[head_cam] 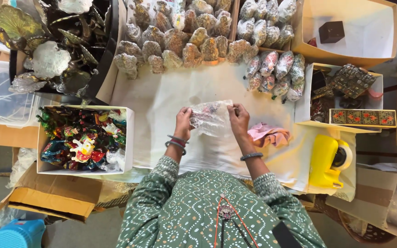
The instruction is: The person wipes a small, colorful figurine with a pink cloth and then wraps it in a piece of bubble wrap. They secure the bubble wrap with a small piece of tape and place the wrapped item into a cardboard box filled with similar wrapped items.
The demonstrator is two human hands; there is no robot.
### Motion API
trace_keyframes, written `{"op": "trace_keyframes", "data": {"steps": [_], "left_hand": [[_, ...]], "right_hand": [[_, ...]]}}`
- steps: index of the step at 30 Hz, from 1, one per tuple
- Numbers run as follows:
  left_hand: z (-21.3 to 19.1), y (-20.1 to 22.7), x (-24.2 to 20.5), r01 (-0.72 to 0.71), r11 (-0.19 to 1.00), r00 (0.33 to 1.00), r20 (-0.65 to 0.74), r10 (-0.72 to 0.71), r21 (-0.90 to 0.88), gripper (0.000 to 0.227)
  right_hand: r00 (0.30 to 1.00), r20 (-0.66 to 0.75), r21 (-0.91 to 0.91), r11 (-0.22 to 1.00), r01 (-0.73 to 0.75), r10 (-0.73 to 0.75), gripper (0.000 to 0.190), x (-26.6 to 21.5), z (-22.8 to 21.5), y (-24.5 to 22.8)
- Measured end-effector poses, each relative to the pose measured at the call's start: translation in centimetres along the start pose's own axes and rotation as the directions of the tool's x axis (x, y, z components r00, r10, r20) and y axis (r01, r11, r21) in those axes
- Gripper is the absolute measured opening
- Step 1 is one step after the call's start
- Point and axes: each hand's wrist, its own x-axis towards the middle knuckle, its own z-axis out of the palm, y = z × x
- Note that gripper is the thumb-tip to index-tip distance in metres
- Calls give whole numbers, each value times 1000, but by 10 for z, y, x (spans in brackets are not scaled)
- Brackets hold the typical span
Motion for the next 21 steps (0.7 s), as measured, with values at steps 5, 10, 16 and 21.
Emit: {"op": "trace_keyframes", "data": {"steps": [5, 10, 16, 21], "left_hand": [[24, -12, 16, -337, 785, 835, -220, 505, 520, 20], [37, 3, 3, -261, 537, 727, -203, 656, 802, 21], [32, 0, 10, -276, 619, 746, -242, 620, 735, 26], [17, -21, 31, -97, 542, 794, -263, 548, 834, 28]], "right_hand": [[1000, -8, -87, 996, 29, -30, 25, 19, 19, 1], [993, -60, -226, 971, 84, -99, 29, 42, 21, 11], [999, -16, -207, 978, 29, -33, 28, 58, 30, 20], [1000, 28, -311, 951, -4, 13, 30, 67, 37, 40]]}}
